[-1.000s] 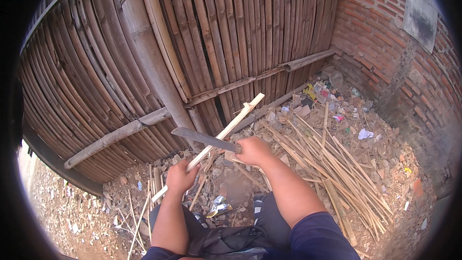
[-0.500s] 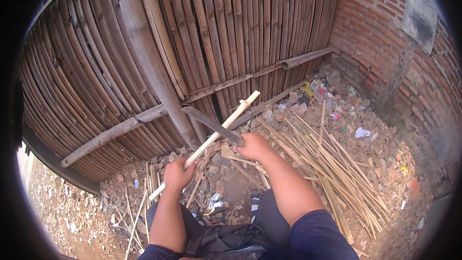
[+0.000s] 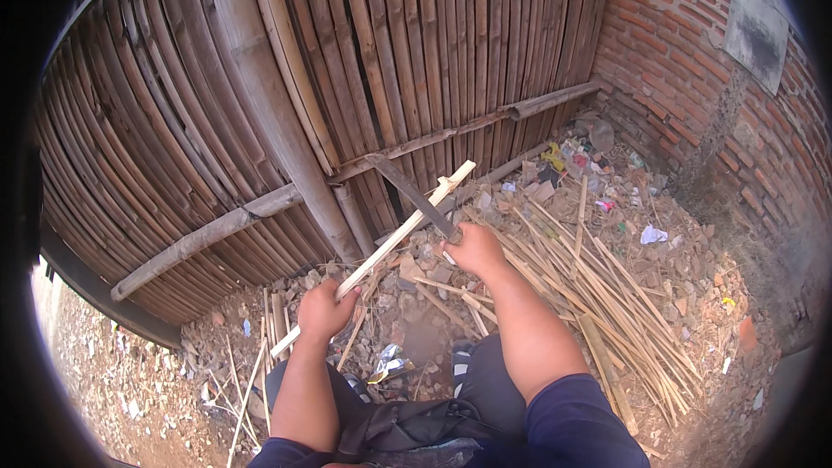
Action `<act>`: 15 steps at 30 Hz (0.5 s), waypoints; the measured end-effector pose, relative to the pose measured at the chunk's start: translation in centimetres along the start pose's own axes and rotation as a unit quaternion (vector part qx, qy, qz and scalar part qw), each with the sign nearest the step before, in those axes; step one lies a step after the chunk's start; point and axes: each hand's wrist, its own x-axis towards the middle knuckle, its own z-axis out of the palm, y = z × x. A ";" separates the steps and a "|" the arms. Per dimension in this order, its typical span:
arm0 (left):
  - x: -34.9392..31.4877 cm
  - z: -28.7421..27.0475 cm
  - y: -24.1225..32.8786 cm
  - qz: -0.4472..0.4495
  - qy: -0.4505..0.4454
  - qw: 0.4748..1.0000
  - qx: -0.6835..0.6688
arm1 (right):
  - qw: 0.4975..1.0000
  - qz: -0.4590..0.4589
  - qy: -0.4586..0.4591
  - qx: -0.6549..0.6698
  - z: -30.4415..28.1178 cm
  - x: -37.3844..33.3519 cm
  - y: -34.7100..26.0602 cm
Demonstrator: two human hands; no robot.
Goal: The person whittles a bamboo strip using a blade.
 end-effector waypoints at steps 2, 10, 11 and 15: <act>0.0 0.1 0.0 -0.002 -0.004 1.000 0.004 | 1.000 -0.019 0.009 -0.005 1.0 -0.1 0.1; 0.3 0.8 -1.4 0.003 -0.008 1.000 -0.001 | 0.983 -0.160 -0.036 -0.077 2.6 -1.0 -1.6; 0.3 0.8 -1.4 0.003 -0.009 1.000 -0.001 | 0.984 -0.160 -0.036 -0.076 2.1 -1.1 -1.7; 0.2 0.6 -0.6 0.027 0.002 0.999 -0.019 | 0.997 -0.073 -0.001 -0.033 0.9 -0.2 -0.4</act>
